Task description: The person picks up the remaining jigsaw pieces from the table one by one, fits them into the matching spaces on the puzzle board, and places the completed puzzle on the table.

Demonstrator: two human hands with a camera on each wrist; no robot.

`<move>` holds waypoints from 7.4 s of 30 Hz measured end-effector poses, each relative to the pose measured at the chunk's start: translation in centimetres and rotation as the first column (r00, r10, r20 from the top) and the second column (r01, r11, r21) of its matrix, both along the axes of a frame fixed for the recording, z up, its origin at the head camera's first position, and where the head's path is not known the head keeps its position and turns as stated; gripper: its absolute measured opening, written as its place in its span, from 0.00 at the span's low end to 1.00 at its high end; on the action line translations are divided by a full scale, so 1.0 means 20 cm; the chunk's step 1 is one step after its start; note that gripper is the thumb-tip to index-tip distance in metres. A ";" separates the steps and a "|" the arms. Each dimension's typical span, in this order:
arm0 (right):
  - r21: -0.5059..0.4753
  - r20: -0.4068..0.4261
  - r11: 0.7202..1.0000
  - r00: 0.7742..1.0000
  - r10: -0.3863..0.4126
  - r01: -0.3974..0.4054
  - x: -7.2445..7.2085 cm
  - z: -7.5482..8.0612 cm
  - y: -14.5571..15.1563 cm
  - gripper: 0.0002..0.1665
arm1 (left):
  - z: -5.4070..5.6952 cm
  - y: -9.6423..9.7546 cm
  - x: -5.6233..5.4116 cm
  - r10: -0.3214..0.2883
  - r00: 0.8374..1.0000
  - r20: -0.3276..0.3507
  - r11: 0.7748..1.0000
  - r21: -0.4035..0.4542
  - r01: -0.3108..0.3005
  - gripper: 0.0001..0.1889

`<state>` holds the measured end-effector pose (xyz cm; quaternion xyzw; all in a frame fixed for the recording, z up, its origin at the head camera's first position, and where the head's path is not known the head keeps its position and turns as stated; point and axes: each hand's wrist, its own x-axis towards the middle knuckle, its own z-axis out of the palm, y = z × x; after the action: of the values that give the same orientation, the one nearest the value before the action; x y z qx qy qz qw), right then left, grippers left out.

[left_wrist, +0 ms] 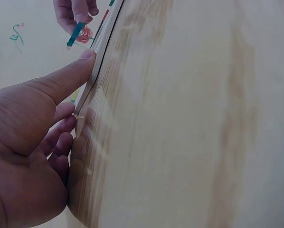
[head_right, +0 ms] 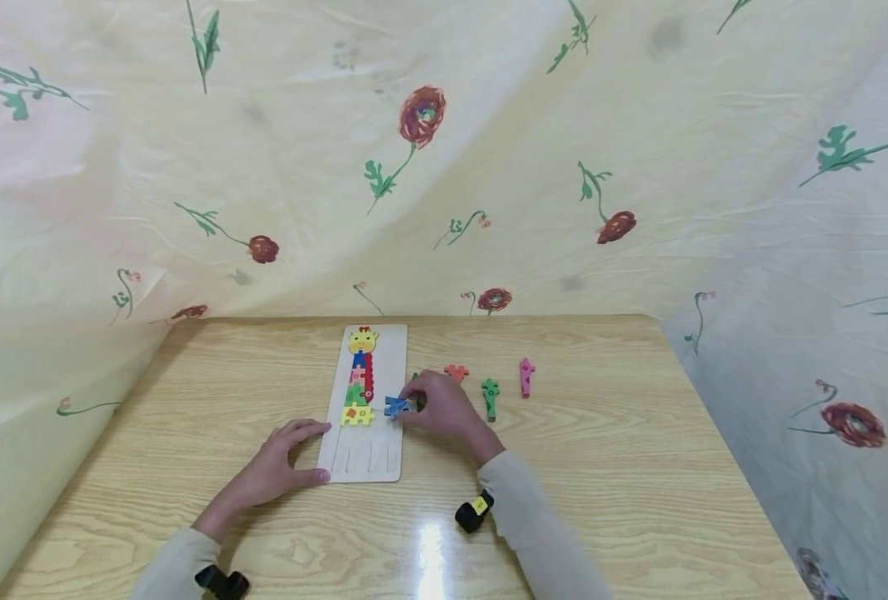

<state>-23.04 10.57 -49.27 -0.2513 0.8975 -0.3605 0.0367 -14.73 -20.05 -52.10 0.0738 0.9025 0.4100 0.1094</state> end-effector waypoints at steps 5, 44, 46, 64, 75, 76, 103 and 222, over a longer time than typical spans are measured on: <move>0.001 0.020 1.000 1.000 0.006 -0.006 0.00 -0.02 -0.04 0.14 | 0.00 0.00 0.00 0.001 1.000 0.007 1.000 -0.001 -0.001 0.39; 0.054 0.099 0.998 0.995 0.003 -0.008 0.00 -0.05 -0.13 0.14 | 0.02 0.00 0.00 -0.002 1.000 0.023 1.000 -0.007 0.003 0.39; 0.062 0.093 0.998 0.996 0.003 -0.009 0.00 -0.06 -0.13 0.14 | 0.02 0.00 0.00 -0.003 1.000 0.026 1.000 -0.006 0.003 0.39; 0.052 0.113 0.999 0.994 -0.009 0.003 0.01 -0.05 -0.13 0.17 | 0.01 0.01 -0.01 0.008 1.000 0.027 1.000 -0.010 -0.008 0.40; 0.039 0.105 0.999 0.994 0.009 -0.013 0.00 -0.02 -0.07 0.20 | 0.01 0.00 -0.01 0.015 1.000 0.027 1.000 -0.005 -0.015 0.40; 0.043 0.100 0.999 0.995 0.007 -0.012 0.00 -0.01 -0.06 0.20 | 0.01 0.00 -0.01 0.016 0.999 0.027 1.000 -0.005 -0.016 0.40; 0.033 -0.169 0.999 0.986 -0.009 0.015 0.03 0.30 0.50 0.26 | 0.00 0.00 0.00 0.011 1.000 0.024 1.000 -0.014 -0.010 0.39; 0.133 -0.266 0.969 0.949 -0.168 0.209 0.06 0.27 0.57 0.41 | 0.00 -0.01 -0.01 0.007 0.999 0.035 1.000 -0.022 -0.006 0.39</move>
<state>-21.93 22.04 -43.94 -0.2042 0.9407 -0.2545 -0.0925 -14.89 -20.17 -52.08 0.0626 0.9051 0.4017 0.1245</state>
